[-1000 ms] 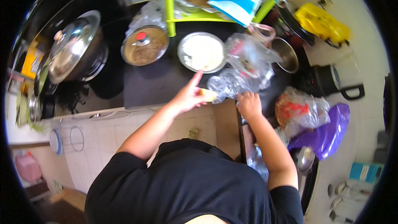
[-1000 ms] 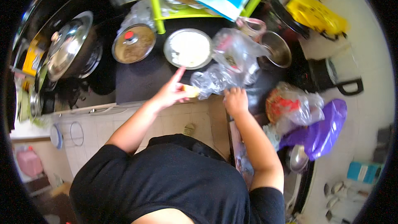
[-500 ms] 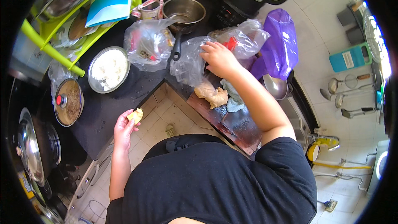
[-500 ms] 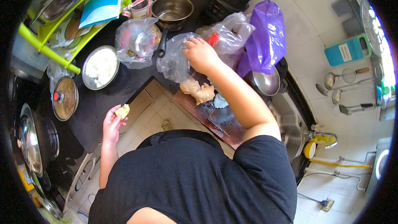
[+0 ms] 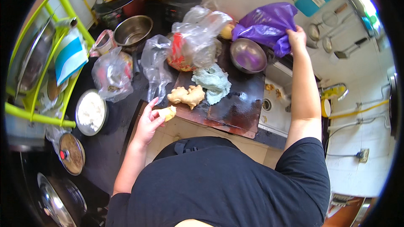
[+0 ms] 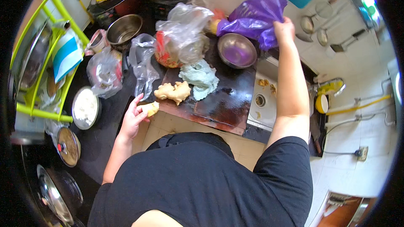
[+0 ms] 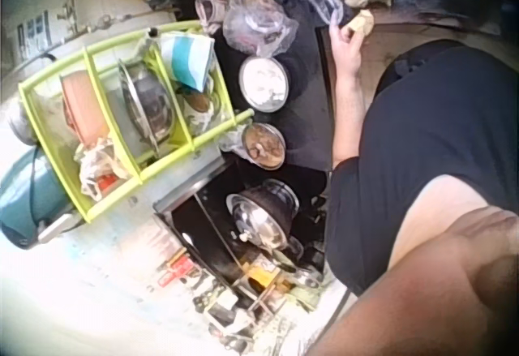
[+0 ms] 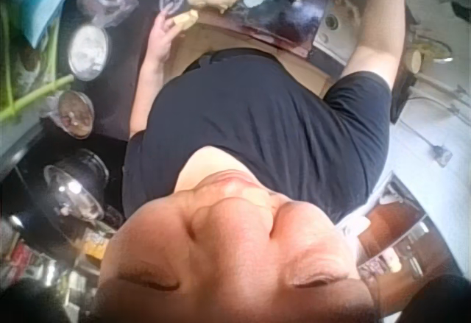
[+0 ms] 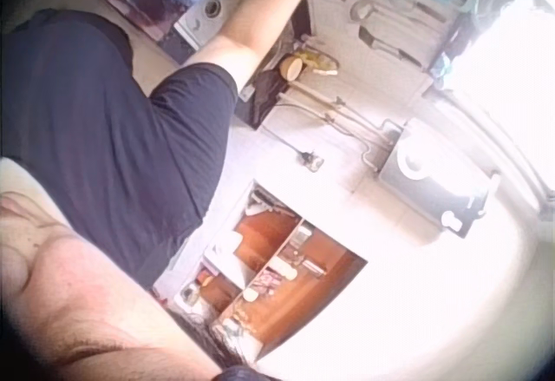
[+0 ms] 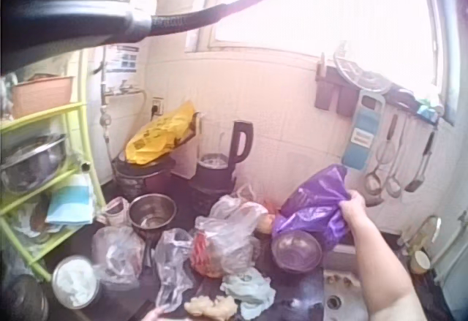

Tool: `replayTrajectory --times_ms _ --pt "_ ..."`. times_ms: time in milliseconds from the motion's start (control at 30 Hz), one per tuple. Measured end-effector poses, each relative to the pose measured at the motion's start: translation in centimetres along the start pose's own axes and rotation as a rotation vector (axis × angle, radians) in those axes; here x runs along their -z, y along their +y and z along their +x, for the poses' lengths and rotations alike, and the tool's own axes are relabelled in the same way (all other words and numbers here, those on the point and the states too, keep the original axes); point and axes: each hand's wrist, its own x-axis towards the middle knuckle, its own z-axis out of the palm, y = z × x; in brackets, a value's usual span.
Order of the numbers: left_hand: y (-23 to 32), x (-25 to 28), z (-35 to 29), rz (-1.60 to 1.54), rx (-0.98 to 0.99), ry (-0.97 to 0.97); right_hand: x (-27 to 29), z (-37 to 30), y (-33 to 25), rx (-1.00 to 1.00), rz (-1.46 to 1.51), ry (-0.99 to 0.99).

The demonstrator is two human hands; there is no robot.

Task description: The person prepares ginger by washing it, peeling it with a knife and a peeler, and slicing it into small pieces on a cutting board. They then scoop cooked green beans from a pot on the stove into a metal bowl using a slotted spoon.

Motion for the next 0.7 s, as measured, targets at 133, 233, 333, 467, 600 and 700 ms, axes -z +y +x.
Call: replayTrajectory --times_ms 133,233,333,467,600,700 --pt "1.2 -2.2 2.7 0.046 -0.027 -0.042 4.8 -1.4 0.2 -0.030 0.702 0.179" --pt "2.9 -4.6 6.0 0.131 -0.153 -0.075 7.3 -3.2 2.2 -0.116 0.856 0.191" --pt "5.3 -7.4 10.5 0.227 -0.187 -0.040 8.4 -4.2 6.4 -0.187 0.855 0.108" --pt "5.5 -11.0 14.4 0.229 -0.188 -0.120 8.1 -6.3 10.8 -0.251 0.748 -0.002" --pt "2.8 -15.3 13.8 0.170 -0.057 -0.278 4.8 -8.1 6.4 -0.433 1.086 -0.378" --pt "-0.3 -17.2 12.4 0.091 0.062 -0.291 0.2 -8.1 3.5 -0.298 0.850 -0.711"
